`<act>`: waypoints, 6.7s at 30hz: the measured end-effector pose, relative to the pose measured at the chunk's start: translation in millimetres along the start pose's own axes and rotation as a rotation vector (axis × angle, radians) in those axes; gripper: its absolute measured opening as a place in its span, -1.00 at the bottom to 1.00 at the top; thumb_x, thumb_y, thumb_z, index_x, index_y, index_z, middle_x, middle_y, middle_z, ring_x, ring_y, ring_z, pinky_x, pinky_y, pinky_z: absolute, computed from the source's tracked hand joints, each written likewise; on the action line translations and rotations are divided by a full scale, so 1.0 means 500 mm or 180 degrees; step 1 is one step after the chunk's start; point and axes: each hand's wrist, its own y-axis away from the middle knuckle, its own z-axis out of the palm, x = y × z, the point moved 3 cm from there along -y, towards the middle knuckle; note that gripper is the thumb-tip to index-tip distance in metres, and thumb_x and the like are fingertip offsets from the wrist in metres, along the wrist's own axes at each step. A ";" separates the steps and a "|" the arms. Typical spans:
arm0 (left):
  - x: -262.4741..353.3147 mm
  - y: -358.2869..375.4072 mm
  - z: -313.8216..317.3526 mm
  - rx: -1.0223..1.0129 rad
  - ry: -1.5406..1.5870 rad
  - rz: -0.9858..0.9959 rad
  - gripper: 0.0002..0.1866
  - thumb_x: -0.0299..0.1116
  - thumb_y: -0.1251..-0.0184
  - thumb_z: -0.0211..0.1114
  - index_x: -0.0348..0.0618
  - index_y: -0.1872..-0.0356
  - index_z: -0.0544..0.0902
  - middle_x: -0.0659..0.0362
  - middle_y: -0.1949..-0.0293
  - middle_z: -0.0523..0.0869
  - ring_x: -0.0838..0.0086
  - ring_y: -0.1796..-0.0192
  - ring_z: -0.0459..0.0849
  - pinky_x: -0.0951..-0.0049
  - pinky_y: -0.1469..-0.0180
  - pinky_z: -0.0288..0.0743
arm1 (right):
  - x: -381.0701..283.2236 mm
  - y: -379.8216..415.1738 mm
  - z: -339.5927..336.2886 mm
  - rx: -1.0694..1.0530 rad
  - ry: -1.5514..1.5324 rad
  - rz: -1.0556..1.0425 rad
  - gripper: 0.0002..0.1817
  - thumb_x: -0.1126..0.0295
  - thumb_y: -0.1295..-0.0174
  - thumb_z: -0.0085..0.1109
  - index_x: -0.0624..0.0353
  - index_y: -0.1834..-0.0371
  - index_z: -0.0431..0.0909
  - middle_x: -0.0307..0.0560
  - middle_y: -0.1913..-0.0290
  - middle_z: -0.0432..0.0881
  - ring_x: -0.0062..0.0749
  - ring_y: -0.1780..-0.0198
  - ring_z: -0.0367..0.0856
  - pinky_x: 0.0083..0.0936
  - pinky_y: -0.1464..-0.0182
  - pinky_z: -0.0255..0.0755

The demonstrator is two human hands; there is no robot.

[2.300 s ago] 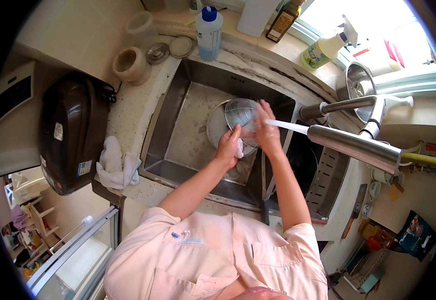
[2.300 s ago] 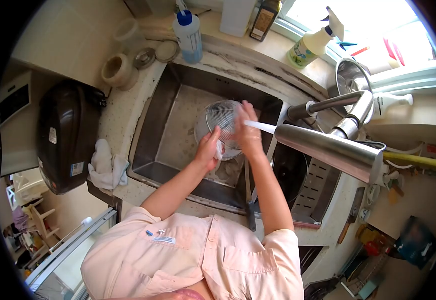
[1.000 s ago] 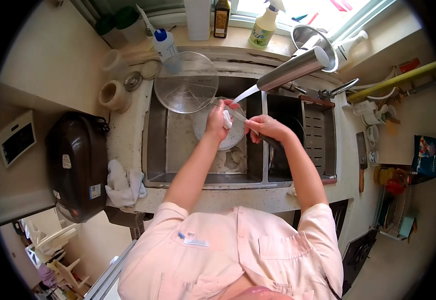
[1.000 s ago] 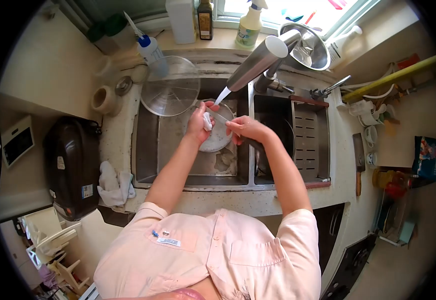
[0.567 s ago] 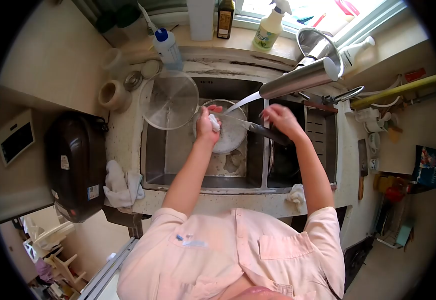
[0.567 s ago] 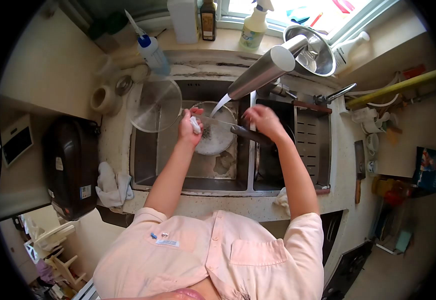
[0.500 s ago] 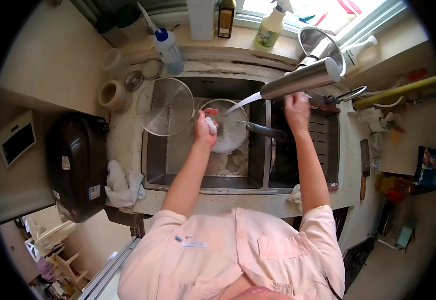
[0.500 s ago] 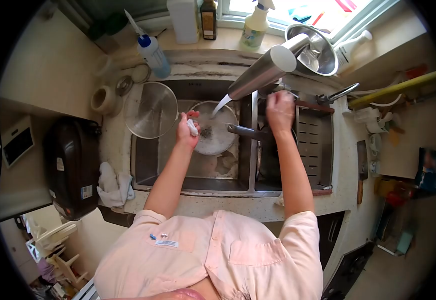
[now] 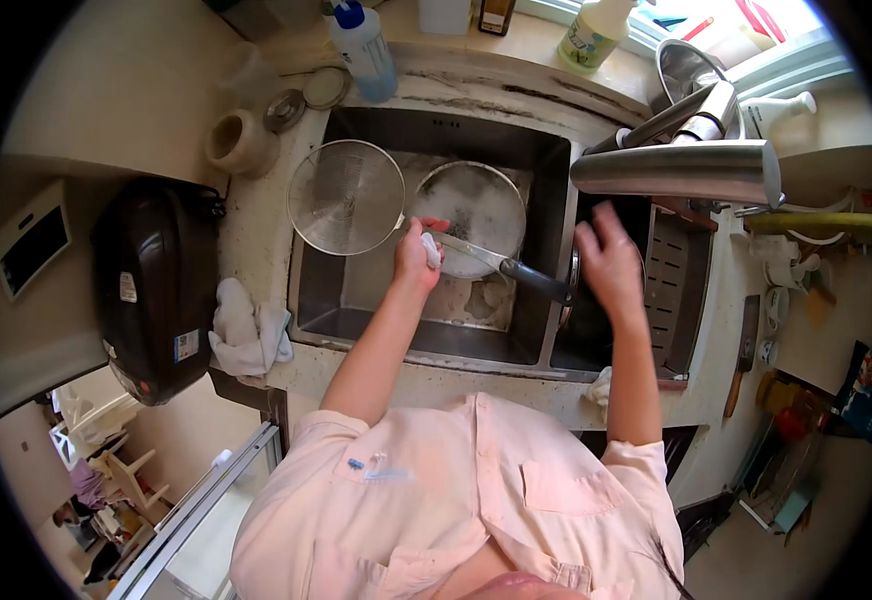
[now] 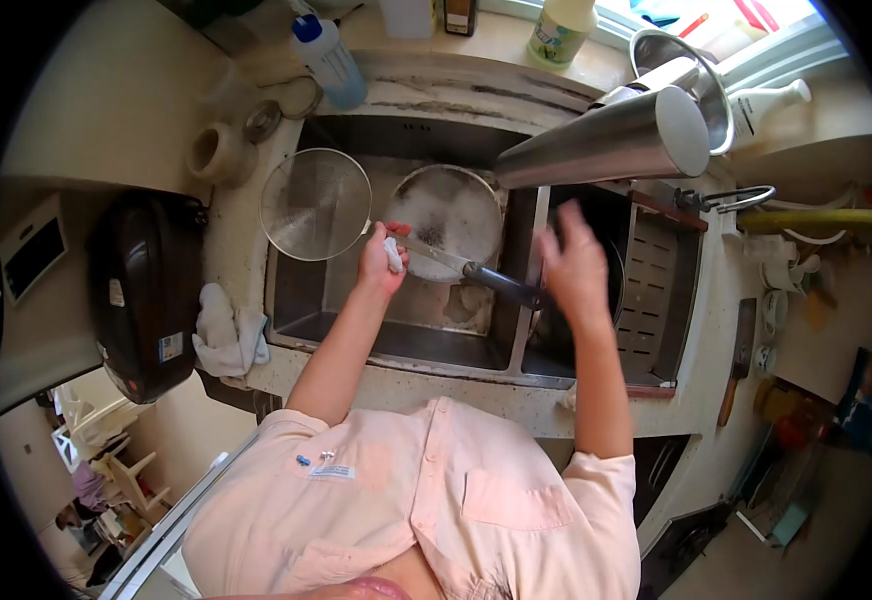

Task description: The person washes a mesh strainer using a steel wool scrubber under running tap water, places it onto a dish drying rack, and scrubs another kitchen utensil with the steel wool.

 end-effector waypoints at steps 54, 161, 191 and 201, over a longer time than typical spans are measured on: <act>0.166 0.285 -0.149 -0.1263 -0.3996 0.0754 -0.67 -0.52 -0.11 0.22 -0.14 0.08 0.40 0.31 0.48 0.49 0.65 0.42 0.45 0.58 0.34 0.37 | 0.099 -0.009 0.645 -0.1828 0.0333 0.0217 -0.44 0.24 -0.04 0.28 0.14 -0.13 0.38 0.07 -0.12 0.46 -0.02 -0.10 0.46 -0.21 -0.09 0.37; 0.035 0.108 -0.071 -0.0874 -0.4200 0.2230 -0.79 -0.36 0.04 0.33 -0.26 0.48 0.51 0.04 0.63 0.51 0.40 0.57 0.49 0.40 0.45 0.38 | -0.218 0.065 0.273 0.0100 -0.1507 -0.0836 -0.62 0.64 0.24 0.19 0.17 0.22 0.52 0.01 0.21 0.55 0.01 0.13 0.48 -0.29 0.06 0.36; 0.091 0.232 -0.084 -0.0808 -0.4451 0.1902 -0.83 -0.40 -0.01 0.30 -0.26 0.46 0.50 0.17 0.64 0.45 0.54 0.55 0.34 0.44 0.48 0.31 | -0.233 0.112 0.170 -0.0092 -0.0917 -0.1176 -0.53 0.65 0.38 0.22 0.05 0.24 0.57 -0.09 0.26 0.45 -0.13 0.18 0.46 -0.33 0.18 0.41; 0.111 0.284 -0.063 -0.0492 -0.4114 0.2054 -0.85 -0.41 -0.04 0.29 -0.22 0.50 0.50 0.22 0.64 0.50 0.61 0.56 0.39 0.50 0.49 0.33 | -0.162 0.105 0.172 -0.0004 -0.1169 -0.1133 -0.49 0.72 0.38 0.13 0.12 0.21 0.56 -0.02 0.29 0.49 -0.09 0.23 0.51 -0.36 0.22 0.44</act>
